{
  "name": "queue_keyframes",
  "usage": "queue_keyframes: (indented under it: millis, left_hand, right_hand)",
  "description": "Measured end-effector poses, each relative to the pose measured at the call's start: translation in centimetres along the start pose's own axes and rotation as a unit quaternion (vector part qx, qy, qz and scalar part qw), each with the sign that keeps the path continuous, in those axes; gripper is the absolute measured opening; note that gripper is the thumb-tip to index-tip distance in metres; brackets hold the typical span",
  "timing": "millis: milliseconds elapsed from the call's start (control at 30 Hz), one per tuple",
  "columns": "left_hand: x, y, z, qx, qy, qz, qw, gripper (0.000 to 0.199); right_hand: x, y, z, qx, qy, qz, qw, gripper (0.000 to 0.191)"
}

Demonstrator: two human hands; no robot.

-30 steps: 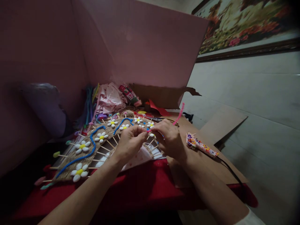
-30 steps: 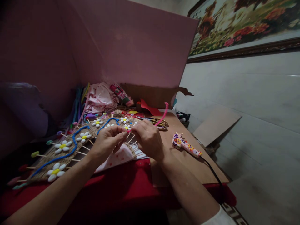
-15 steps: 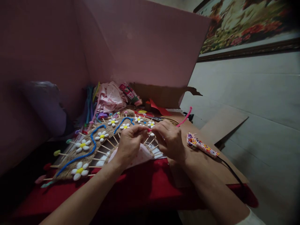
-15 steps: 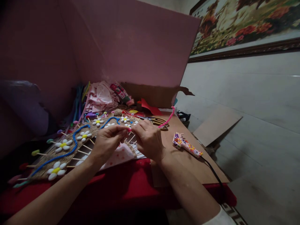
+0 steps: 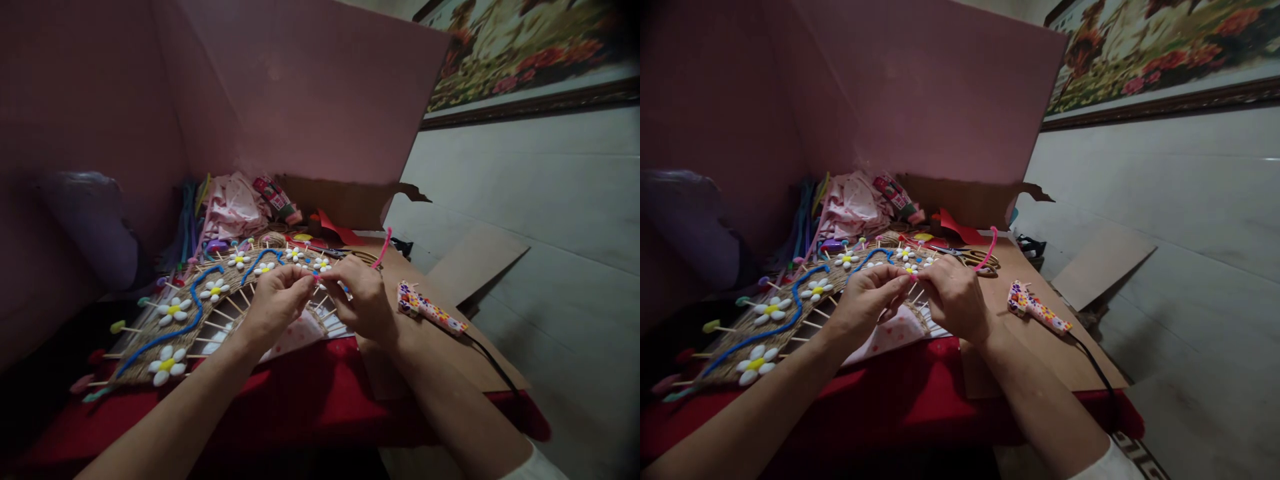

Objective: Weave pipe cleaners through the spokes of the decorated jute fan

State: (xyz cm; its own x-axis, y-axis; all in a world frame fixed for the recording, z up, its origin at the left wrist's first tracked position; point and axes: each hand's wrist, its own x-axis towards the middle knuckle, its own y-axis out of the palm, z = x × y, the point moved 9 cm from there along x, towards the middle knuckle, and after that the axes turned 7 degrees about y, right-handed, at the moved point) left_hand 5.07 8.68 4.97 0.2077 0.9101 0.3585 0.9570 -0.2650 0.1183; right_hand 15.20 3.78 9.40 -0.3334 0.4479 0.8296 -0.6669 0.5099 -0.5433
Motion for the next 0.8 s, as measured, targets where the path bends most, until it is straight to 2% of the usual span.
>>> queue_keyframes:
  millis: [167, 300, 433, 500, 567, 667, 800]
  left_hand:
    - [-0.2, -0.3, 0.8, -0.087, -0.027, -0.053, 0.994, 0.019]
    - [-0.3, -0.3, 0.7, -0.074, -0.013, -0.063, 0.995, 0.018]
    - [-0.2, -0.7, -0.9, 0.062, 0.090, -0.049, 0.993, 0.006]
    - [-0.2, -0.7, -1.8, 0.164, 0.149, -0.035, 0.975, 0.008]
    - [-0.2, -0.4, -2.2, 0.232, 0.176, -0.014, 0.957, 0.009]
    - [-0.1, -0.3, -1.9, 0.222, 0.149, -0.001, 0.964, 0.009]
    - [-0.1, -0.2, -0.5, 0.060, 0.033, -0.003, 0.998, 0.016]
  right_hand:
    - [-0.6, 0.9, 0.9, -0.002, 0.018, -0.005, 1.000, 0.009]
    - [-0.6, 0.8, 0.9, -0.033, 0.028, -0.017, 0.999, 0.009]
    - [-0.1, 0.5, 0.3, -0.055, 0.021, 0.001, 0.998, 0.012]
    - [0.1, 0.5, 0.2, -0.069, 0.002, 0.010, 0.998, 0.013]
    - [0.2, 0.5, 0.2, -0.083, -0.010, 0.011, 0.996, 0.013]
    - [0.2, 0.4, -0.1, -0.067, -0.013, 0.009, 0.998, 0.012]
    - [0.1, -0.2, -0.5, -0.006, 0.015, -0.012, 1.000, 0.010]
